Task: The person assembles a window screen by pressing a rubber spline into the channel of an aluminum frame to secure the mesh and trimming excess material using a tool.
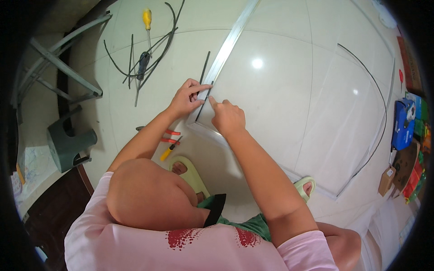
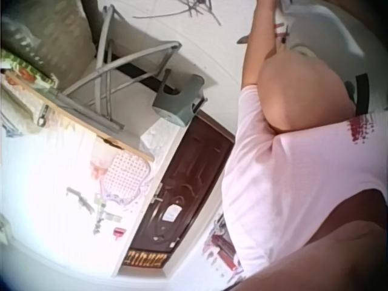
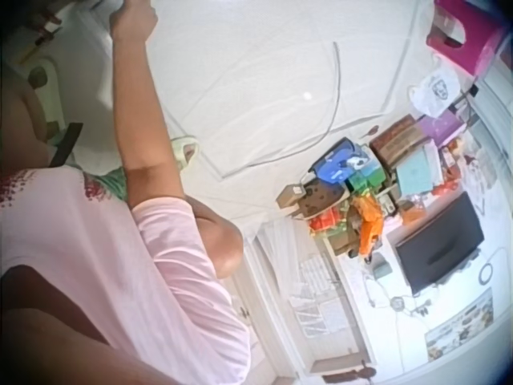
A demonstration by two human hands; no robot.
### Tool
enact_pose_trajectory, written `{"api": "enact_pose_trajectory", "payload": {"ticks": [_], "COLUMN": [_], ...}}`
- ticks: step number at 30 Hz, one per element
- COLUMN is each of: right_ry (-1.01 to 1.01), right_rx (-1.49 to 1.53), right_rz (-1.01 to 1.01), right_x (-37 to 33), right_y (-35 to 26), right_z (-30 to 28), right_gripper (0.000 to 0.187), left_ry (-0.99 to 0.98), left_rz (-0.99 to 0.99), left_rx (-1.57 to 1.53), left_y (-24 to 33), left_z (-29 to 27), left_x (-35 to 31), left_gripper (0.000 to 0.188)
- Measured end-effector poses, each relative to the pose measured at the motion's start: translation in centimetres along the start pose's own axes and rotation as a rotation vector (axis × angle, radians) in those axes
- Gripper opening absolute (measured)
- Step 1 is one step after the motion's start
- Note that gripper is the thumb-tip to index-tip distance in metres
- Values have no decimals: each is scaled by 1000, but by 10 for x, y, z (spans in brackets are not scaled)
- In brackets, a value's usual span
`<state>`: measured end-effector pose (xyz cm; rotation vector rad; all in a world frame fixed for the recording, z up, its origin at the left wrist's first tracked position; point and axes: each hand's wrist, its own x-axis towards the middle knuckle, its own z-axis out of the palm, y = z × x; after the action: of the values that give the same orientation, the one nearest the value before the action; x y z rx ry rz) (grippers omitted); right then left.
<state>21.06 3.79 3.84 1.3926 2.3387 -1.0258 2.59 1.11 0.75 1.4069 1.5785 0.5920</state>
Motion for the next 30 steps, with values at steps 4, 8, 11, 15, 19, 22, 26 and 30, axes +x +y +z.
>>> {"api": "enact_pose_trajectory", "payload": {"ticks": [4,8,11,15,19,22,26,30], "right_ry": [-53,-74,-46,-54,-48,-47,-33,6], "right_rx": [-20,-8,9,-20,-15,-23,-1,27], "right_rz": [-14,3,4,10,-1,-4,-8,-26], "right_x": [0,-3,-3,-2,-1,0,-1,1], "right_y": [0,0,2,2,5,5,4,4], "right_z": [-13,-17,-17,-18,-15,-15,-13,-10], "right_gripper": [59,59,59,60,60,60,59,59], "left_ry": [-49,-69,-24,-2,9,6,-2,19], "left_rz": [-10,8,35,18,-10,-10,-2,-57], "left_rx": [75,141,122,86,33,11,-27,-378], "left_y": [10,10,10,8,7,8,-5,-13], "left_z": [-9,-13,-8,-5,-3,-3,-10,-24], "left_x": [3,4,4,6,6,7,11,13], "left_gripper": [56,54,52,51,50,51,49,34]}}
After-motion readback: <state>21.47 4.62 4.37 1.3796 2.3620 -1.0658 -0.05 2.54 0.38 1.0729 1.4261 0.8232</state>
